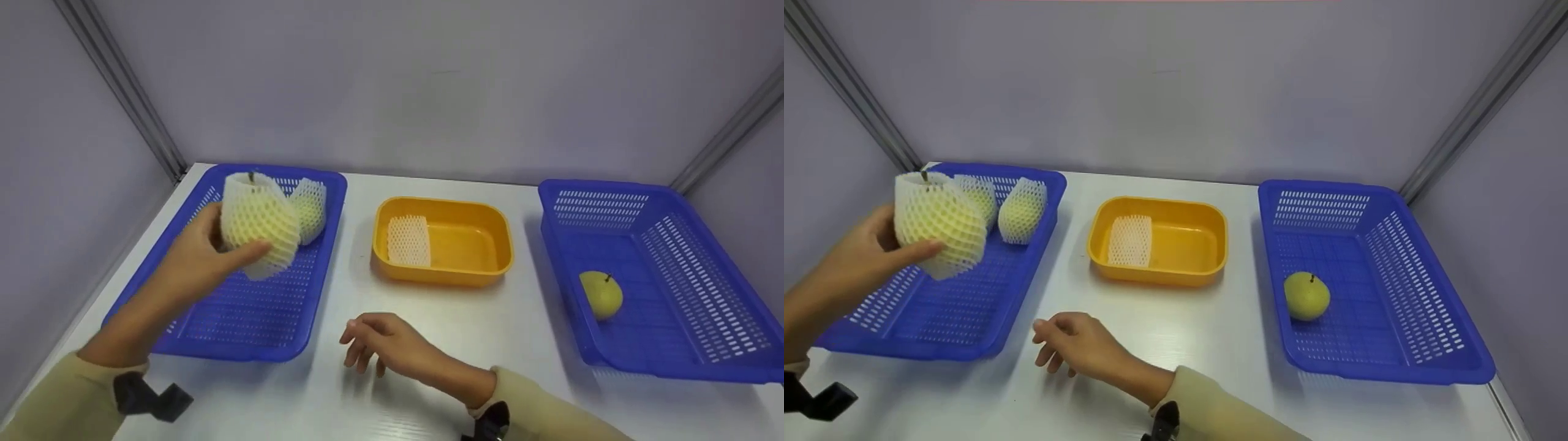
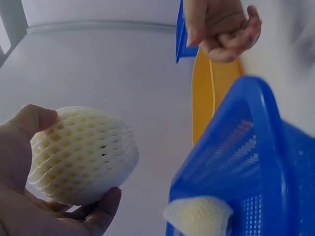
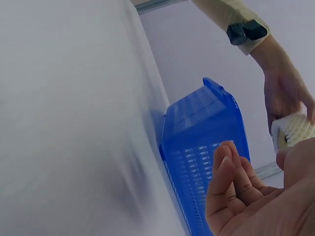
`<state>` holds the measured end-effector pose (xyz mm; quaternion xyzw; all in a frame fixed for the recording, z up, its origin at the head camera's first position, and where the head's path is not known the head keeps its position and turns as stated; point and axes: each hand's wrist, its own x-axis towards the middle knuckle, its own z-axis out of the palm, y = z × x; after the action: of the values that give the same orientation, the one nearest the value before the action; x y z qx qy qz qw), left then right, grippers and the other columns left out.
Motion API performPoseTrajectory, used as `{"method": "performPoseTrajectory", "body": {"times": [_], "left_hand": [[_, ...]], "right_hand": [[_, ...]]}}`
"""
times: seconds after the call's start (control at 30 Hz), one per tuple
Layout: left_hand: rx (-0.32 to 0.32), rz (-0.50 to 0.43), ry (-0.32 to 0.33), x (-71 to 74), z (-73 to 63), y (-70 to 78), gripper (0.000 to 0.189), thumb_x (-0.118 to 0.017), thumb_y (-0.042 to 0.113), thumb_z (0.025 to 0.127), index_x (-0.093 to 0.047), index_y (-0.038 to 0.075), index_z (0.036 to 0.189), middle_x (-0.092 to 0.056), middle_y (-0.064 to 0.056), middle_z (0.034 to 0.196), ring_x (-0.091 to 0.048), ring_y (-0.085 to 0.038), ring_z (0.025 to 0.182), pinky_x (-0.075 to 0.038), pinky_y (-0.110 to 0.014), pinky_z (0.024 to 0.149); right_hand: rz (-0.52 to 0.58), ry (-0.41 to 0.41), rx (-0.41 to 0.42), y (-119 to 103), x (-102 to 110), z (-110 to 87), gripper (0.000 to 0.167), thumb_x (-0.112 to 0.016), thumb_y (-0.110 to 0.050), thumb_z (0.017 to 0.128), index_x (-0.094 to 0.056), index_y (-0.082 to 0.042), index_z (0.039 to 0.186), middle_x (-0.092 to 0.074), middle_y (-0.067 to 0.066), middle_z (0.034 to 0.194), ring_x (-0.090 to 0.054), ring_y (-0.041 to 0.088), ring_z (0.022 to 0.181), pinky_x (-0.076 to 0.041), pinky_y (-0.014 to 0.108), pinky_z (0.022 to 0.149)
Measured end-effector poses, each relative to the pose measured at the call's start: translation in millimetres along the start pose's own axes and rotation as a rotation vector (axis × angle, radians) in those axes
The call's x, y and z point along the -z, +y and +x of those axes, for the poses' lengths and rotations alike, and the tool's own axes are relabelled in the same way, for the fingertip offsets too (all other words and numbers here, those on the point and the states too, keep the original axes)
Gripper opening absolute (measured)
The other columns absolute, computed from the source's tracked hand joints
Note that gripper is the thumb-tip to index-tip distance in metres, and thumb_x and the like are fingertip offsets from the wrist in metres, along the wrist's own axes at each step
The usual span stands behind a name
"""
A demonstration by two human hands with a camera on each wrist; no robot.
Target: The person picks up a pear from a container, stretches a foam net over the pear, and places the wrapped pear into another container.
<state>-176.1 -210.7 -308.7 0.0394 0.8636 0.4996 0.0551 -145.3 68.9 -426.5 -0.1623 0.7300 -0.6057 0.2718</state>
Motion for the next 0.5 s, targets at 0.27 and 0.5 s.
{"method": "performPoseTrajectory", "body": {"times": [0.27,0.5], "left_hand": [[0.128,0.129,0.113,42.0,44.2,-42.0,0.102,-0.071,0.046,0.094,-0.014,-0.013,0.154,-0.037,-0.037,0.144,-0.045,-0.045,0.128,-0.043,-0.054,0.107],[0.167,0.187,0.013,49.0,67.8,-51.4,0.103,-0.073,0.037,0.093,-0.008,-0.016,0.153,-0.031,-0.041,0.148,-0.039,-0.050,0.133,-0.037,-0.060,0.111]], "right_hand": [[0.103,-0.032,-0.049,-6,-43,17.5,0.041,-0.052,-0.036,0.107,-0.069,0.002,0.107,-0.072,0.006,0.079,-0.063,0.013,0.067,-0.046,0.024,0.049],[0.216,0.015,-0.040,-8,-61,26.2,0.026,-0.057,-0.026,0.106,-0.067,-0.003,0.098,-0.067,0.001,0.073,-0.061,0.011,0.061,-0.042,0.023,0.047]]}}
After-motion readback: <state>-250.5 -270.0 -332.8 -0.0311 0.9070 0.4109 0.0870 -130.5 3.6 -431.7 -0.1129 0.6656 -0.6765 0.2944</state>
